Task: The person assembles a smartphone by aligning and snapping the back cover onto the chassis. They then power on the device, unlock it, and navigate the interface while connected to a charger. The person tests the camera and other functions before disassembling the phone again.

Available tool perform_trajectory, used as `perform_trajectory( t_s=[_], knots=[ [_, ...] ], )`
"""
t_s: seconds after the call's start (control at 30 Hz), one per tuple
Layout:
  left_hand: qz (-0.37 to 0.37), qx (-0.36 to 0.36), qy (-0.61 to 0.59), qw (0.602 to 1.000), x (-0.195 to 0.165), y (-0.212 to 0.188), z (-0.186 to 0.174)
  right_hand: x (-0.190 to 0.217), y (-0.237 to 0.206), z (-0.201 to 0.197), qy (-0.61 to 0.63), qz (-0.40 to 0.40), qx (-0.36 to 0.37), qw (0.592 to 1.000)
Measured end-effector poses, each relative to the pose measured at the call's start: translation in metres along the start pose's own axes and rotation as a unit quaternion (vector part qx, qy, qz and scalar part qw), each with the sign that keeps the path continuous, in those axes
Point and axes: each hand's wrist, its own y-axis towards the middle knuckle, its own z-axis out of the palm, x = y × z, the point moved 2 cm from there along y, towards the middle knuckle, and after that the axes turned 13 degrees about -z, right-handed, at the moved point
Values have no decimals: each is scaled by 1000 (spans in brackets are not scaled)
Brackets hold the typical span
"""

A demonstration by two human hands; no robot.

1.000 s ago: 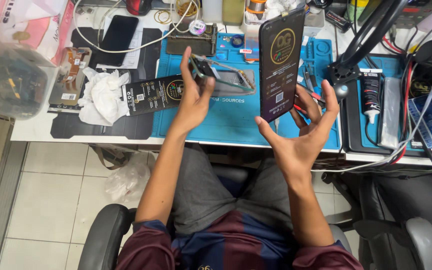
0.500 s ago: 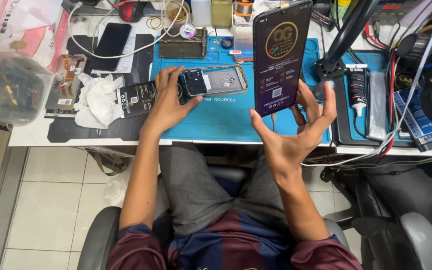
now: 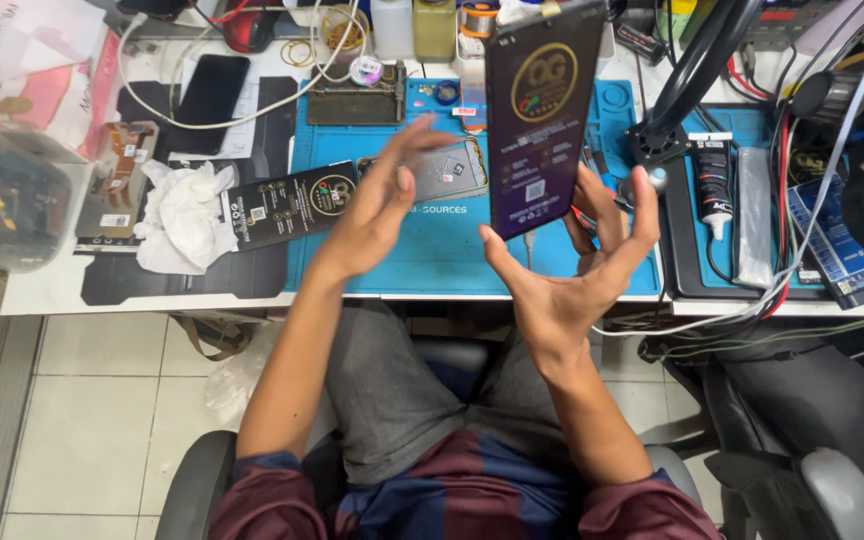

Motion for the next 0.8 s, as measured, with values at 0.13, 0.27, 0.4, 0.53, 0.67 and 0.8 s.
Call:
perform_trajectory(
  t_s=[0.13, 0.27, 0.4, 0.53, 0.67, 0.8],
  knots=[
    [45, 137, -204, 968, -23, 19, 43, -2, 2, 9, 17, 17, -2, 1000],
    [50, 173, -344, 922, -39, 39, 71, -6, 10, 14, 17, 17, -3, 1000],
    [48, 218, -390, 893, -47, 62, 80, -15, 23, 11, -15, 32, -8, 999],
    [9, 222, -379, 898, -43, 77, 78, -24, 32, 9, -12, 19, 3, 1000],
    [-38, 195, -399, 895, -25, 82, 75, -41, 29, 11, 27, 27, 33, 999],
    [-41, 191, -423, 885, 3, 85, 70, -71, 22, 9, 98, 25, 83, 991]
  ],
)
